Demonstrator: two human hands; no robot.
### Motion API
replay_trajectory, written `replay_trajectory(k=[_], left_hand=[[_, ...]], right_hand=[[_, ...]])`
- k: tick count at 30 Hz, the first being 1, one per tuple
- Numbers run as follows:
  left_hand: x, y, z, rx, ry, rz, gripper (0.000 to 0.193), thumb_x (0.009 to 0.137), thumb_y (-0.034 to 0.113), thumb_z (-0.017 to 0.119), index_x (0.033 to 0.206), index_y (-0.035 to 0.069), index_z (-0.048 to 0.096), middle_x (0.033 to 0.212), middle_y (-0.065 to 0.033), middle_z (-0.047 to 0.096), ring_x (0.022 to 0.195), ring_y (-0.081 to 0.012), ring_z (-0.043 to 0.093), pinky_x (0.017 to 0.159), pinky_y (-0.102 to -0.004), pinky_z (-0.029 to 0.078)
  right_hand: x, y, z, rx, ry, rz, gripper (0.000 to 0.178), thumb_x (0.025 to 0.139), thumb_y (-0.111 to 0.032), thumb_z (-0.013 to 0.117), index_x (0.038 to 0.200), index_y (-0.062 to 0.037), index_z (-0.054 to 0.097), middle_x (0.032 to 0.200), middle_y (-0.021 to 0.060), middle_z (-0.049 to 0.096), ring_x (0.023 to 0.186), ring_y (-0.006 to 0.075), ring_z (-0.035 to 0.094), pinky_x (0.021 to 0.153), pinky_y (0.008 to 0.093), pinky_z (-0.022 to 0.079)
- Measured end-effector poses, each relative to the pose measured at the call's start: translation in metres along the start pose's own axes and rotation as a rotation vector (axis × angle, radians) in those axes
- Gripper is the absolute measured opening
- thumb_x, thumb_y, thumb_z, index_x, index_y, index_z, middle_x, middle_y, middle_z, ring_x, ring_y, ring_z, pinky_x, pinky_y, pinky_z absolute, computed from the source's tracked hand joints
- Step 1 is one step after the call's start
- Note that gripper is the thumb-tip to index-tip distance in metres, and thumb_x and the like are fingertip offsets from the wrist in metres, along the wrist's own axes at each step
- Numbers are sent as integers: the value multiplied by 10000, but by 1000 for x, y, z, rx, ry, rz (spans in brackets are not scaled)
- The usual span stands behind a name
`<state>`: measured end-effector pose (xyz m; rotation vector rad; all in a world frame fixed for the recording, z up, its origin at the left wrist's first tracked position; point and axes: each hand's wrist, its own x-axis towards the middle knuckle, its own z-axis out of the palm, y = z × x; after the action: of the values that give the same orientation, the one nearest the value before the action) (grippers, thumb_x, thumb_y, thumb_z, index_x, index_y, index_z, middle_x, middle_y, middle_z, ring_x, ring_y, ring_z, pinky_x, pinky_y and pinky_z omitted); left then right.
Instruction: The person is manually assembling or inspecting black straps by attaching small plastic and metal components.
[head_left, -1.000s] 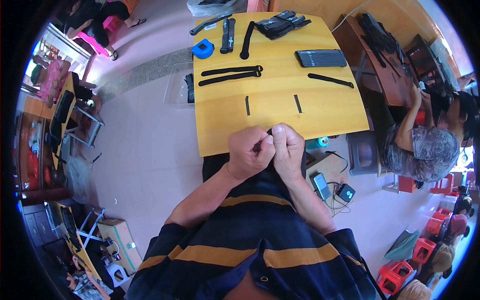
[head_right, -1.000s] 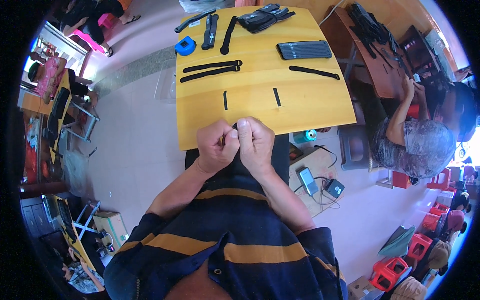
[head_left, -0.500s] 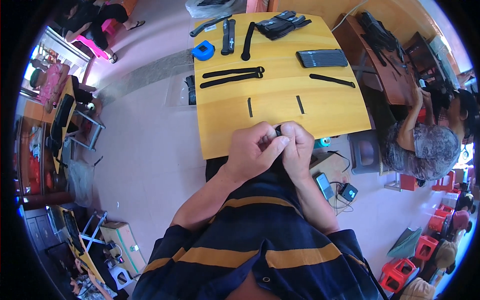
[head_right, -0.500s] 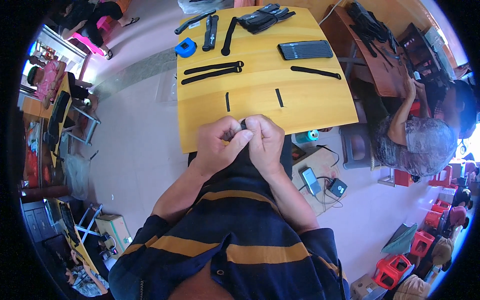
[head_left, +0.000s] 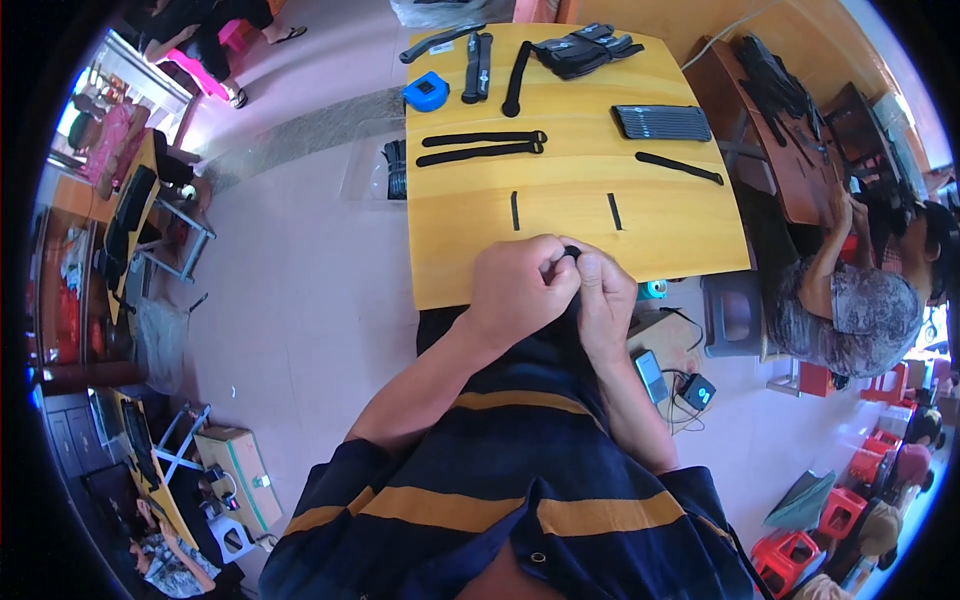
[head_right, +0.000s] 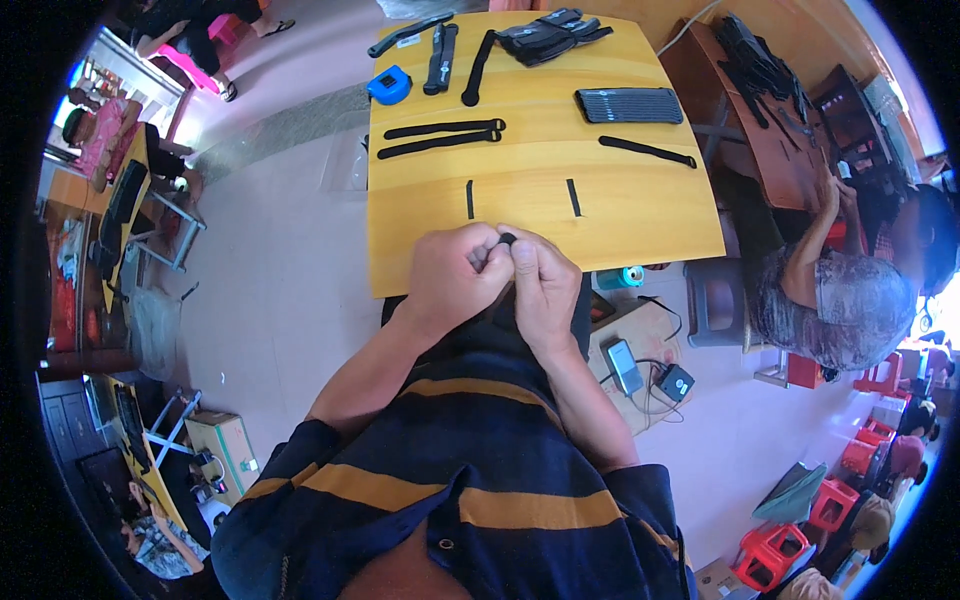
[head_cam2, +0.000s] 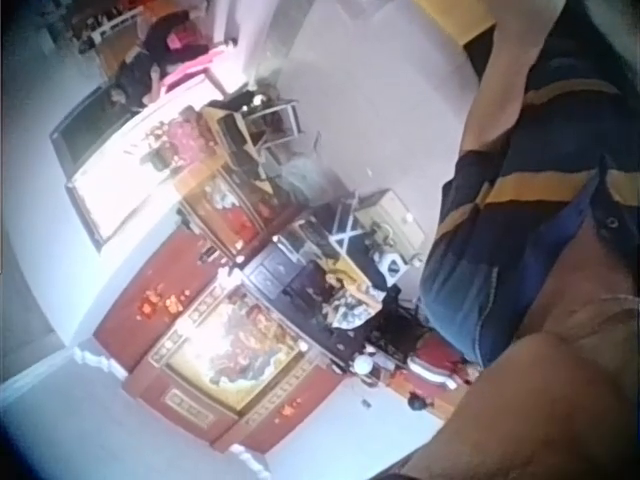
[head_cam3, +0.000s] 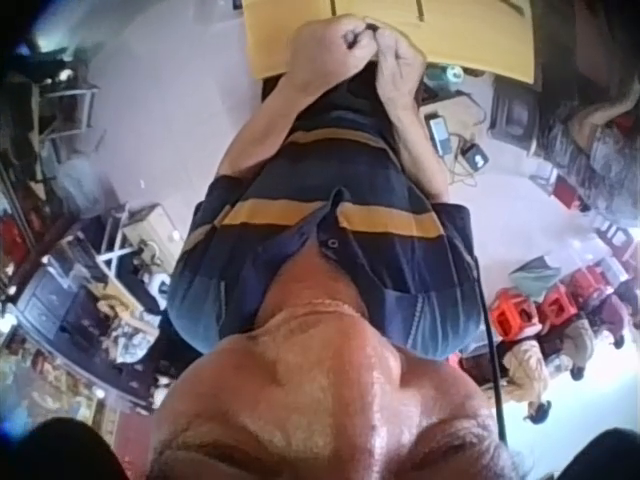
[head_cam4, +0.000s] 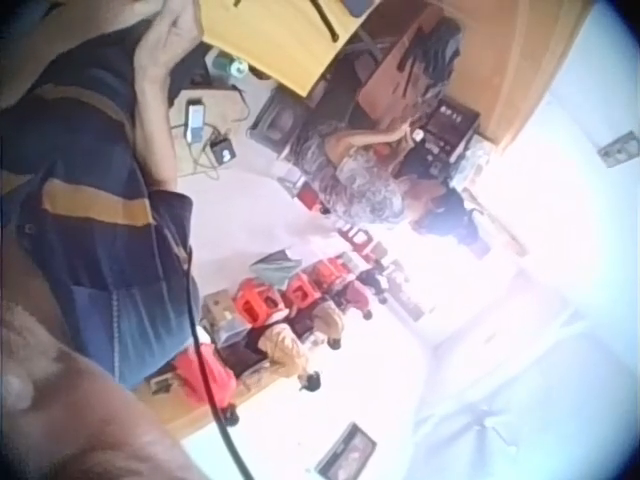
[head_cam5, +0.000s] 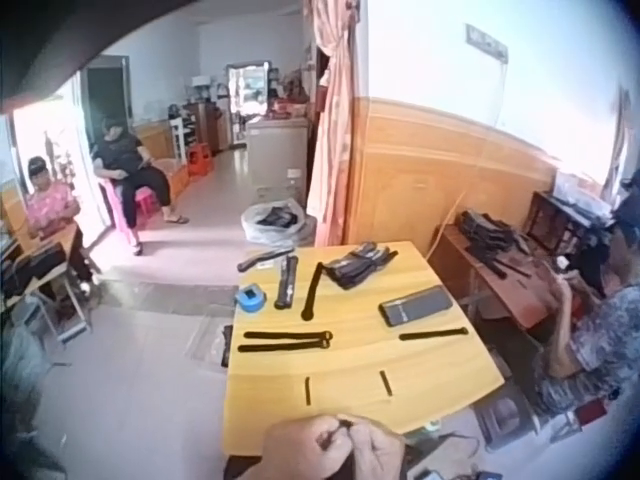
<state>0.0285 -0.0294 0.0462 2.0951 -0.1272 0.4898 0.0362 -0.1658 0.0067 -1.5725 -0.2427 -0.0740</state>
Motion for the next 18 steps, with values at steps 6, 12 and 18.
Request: replay_trajectory(k=[6, 12, 18], left_hand=[[-4, -10, 9, -301, -57, -133, 218, 797, 18, 675, 629, 39, 537, 508, -41, 431, 464, -79, 400, 450, -293, 337], [-12, -11, 23, -262, 86, 116, 217, 746, 4, 684, 619, 53, 514, 512, -58, 410, 441, -156, 408, 449, -323, 325], [-35, 28, 8, -431, -134, 505, 169, 603, 21, 685, 608, 119, 547, 549, -26, 451, 450, -234, 464, 418, -376, 324]], right_hand=[[-3, 7, 10, 446, 0, 223, 423, 1084, -351, 517, 1141, 28, 696, 978, 78, 716, 919, 139, 656, 878, 274, 503], [6, 4, 9, 324, 64, 233, 450, 1084, -401, 496, 1002, 6, 669, 890, 64, 695, 793, 128, 634, 764, 284, 516], [58, 22, -43, 558, 268, 373, 401, 1070, -470, 483, 942, -105, 592, 782, 49, 644, 684, 169, 623, 687, 320, 516]])
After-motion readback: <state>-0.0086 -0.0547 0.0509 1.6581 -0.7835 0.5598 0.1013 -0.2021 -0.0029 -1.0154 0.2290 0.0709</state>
